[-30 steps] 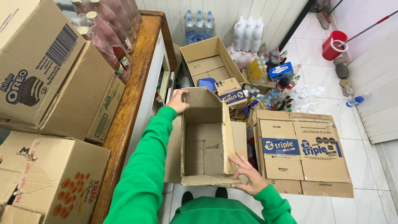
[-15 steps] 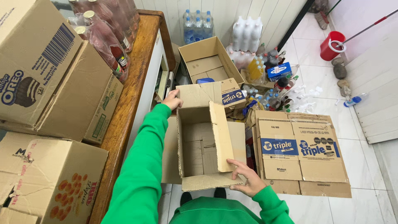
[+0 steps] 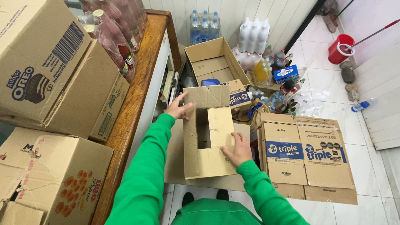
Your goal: The person assembles several cardboard boxes by hand, folding the bottom flaps and securing them before placing the completed boxes on a wooden counter.
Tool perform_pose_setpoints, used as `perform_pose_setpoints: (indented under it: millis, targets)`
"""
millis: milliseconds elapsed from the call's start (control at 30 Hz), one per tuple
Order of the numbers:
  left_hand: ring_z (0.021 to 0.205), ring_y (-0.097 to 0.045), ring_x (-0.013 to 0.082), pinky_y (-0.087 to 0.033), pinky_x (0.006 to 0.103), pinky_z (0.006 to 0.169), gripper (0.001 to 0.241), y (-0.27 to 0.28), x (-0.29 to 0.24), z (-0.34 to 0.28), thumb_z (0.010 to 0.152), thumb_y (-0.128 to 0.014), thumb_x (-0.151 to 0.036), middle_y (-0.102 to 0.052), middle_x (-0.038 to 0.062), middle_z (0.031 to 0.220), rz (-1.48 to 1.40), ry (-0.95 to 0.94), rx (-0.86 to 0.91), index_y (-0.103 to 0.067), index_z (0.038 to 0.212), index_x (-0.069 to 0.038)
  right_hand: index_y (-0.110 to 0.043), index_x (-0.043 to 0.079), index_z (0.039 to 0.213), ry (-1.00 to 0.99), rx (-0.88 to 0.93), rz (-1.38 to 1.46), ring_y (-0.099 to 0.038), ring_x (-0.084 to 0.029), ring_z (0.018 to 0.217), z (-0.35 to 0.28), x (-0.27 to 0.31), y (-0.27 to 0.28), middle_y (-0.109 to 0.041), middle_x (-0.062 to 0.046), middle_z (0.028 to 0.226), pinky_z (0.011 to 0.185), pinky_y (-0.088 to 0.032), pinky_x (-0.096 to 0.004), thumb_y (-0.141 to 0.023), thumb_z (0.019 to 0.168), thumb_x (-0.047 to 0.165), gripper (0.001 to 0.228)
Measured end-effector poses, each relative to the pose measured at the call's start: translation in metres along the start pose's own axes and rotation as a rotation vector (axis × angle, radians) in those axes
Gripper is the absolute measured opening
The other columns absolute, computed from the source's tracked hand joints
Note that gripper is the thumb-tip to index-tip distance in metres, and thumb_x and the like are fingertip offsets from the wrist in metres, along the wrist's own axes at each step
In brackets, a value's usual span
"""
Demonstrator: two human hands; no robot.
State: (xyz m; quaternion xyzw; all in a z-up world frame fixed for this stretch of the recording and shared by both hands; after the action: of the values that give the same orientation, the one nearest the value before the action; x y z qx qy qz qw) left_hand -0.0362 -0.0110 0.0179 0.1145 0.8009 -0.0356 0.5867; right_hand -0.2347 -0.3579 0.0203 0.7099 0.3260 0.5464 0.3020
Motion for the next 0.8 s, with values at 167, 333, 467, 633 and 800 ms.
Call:
perform_pose_setpoints:
  millis: [167,333,467,633,800]
  targets:
    - [0.152,-0.061,0.0547,-0.074,0.0550,0.107,0.113,-0.021,0.012,0.002,0.087,-0.111,-0.043,-0.025,0.019,0.189,0.068,-0.098,-0.031,-0.051,0.182,-0.034,-0.040,0.019,0.182,-0.064,0.054,-0.196,-0.035,-0.049,0.174,0.044,0.078,0.004,-0.021,-0.022,0.195,0.139,-0.033,-0.079,-0.086,0.088,0.082,0.122]
    - [0.151,-0.063,0.0518,-0.079,0.0509,0.099,0.110,-0.039,-0.018,-0.036,0.094,-0.106,-0.024,0.001,0.015,0.195,-0.127,-0.065,-0.076,-0.043,0.184,-0.034,-0.021,0.031,0.190,-0.144,0.019,-0.386,-0.031,-0.050,0.175,0.090,0.107,-0.018,-0.018,-0.021,0.195,0.133,-0.025,-0.088,-0.094,0.081,0.069,0.137]
    - [0.150,-0.064,0.0548,-0.078,0.0573,0.097,0.111,-0.046,-0.020,-0.042,0.100,-0.098,-0.017,-0.010,0.026,0.189,-0.207,-0.119,-0.128,-0.029,0.185,-0.030,-0.023,0.033,0.190,-0.173,-0.004,-0.198,-0.036,-0.052,0.173,0.112,0.080,-0.023,-0.022,-0.019,0.193,0.129,-0.040,-0.083,-0.092,0.080,0.058,0.132]
    - [0.161,-0.048,0.0636,-0.069,0.0733,0.109,0.099,-0.052,-0.016,-0.039,0.101,-0.099,-0.040,-0.015,0.029,0.188,-0.198,-0.057,-0.128,-0.037,0.178,-0.030,-0.046,0.014,0.183,0.005,-0.188,0.458,-0.050,-0.048,0.168,0.104,0.075,0.008,-0.055,-0.023,0.179,0.136,-0.041,-0.069,-0.059,0.090,0.021,0.094]
    - [0.145,-0.068,0.0408,-0.069,0.0546,0.108,0.043,-0.040,0.064,0.014,0.107,-0.090,-0.060,-0.056,0.008,0.155,-0.025,-0.060,-0.261,-0.079,0.133,-0.027,-0.062,0.018,0.169,-0.080,-0.323,0.606,-0.064,-0.053,0.151,0.087,0.060,0.030,-0.073,-0.027,0.156,0.127,-0.047,-0.067,-0.056,0.089,0.029,0.081]
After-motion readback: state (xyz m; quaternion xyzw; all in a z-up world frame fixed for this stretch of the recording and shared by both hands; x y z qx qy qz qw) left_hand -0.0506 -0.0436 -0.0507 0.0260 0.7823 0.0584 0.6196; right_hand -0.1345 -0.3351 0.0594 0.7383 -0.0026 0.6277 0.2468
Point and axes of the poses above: each hand's wrist, its own z-axis towards the middle knuckle, its own y-axis out of the back of the hand, x = y × z, the point moved 4 cm from there along z, towards the middle knuckle
